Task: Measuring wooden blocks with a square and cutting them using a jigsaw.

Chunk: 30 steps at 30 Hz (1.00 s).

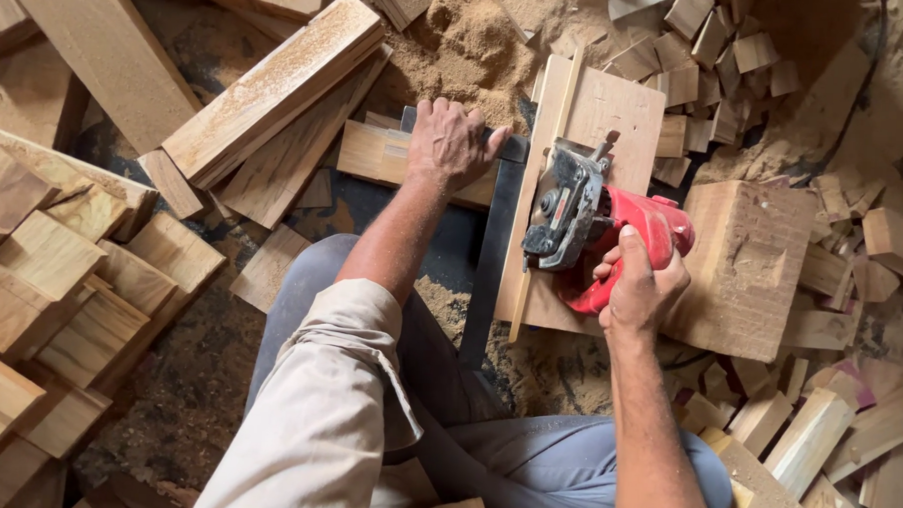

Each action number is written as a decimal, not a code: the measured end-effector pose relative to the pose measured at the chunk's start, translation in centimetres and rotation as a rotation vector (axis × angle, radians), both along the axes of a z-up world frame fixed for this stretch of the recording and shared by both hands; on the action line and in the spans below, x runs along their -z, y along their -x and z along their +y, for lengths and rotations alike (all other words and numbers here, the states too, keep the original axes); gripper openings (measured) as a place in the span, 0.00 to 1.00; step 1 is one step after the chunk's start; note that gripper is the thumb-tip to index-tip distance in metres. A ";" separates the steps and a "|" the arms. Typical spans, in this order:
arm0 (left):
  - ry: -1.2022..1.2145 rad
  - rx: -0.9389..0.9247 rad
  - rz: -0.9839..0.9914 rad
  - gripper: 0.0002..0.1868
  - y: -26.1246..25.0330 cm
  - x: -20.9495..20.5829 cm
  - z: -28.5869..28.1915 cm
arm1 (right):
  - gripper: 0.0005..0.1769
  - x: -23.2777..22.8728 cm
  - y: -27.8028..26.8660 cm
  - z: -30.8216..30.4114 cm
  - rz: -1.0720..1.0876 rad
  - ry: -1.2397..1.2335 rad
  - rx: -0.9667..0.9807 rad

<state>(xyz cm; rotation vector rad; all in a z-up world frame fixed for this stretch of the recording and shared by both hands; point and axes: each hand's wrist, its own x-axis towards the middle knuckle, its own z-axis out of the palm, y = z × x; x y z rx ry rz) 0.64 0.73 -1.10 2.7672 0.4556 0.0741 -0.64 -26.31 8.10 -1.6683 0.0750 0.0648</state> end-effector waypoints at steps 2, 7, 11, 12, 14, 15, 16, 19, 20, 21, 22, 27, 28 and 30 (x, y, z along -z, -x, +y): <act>0.000 0.000 -0.001 0.35 -0.1 0.2 0.0 | 0.08 0.4 -0.5 -0.1 -0.006 -0.005 -0.007; 0.011 0.003 0.018 0.35 0.0 -0.3 0.1 | 0.08 1.0 -1.6 0.0 0.000 -0.034 -0.010; 0.021 -0.008 -0.008 0.34 0.1 0.1 0.0 | 0.08 0.9 -2.1 0.3 -0.002 -0.033 -0.011; 0.018 -0.013 -0.036 0.34 0.1 0.2 0.0 | 0.08 0.9 -2.4 0.4 -0.008 -0.045 -0.017; 0.020 -0.017 -0.042 0.33 0.2 0.0 0.0 | 0.08 0.7 -2.7 0.7 -0.013 -0.036 -0.019; 0.020 -0.017 -0.048 0.33 0.2 -0.1 0.1 | 0.08 0.6 -2.8 0.9 -0.017 -0.027 -0.018; 0.020 -0.020 -0.048 0.33 0.2 -0.1 0.0 | 0.08 0.5 -3.1 1.0 -0.017 -0.028 -0.021; 0.026 -0.023 -0.042 0.33 0.3 -0.2 0.0 | 0.08 0.3 -4.0 1.7 0.001 -0.059 -0.014; 0.028 -0.023 -0.047 0.33 0.3 -0.2 0.0 | 0.09 0.0 -4.4 2.2 -0.017 -0.080 -0.012; 0.030 -0.023 -0.052 0.33 0.3 -0.3 0.0 | 0.12 -0.2 -4.8 2.7 -0.036 -0.102 -0.009; 0.028 -0.023 -0.053 0.33 0.3 0.0 -0.1 | 0.12 0.6 -5.7 2.5 -0.036 -0.104 -0.010; 0.017 -0.015 -0.010 0.34 0.2 -1.2 0.2 | 0.16 0.3 -7.5 2.3 -0.110 -0.064 -0.036; 0.017 -0.014 -0.012 0.34 0.2 -1.3 0.3 | 0.16 -0.4 -6.9 1.1 -0.113 -0.063 -0.036; 0.048 0.007 0.074 0.35 0.4 -1.3 0.3 | 0.16 -1.6 -5.7 -1.3 -0.002 -0.073 -0.016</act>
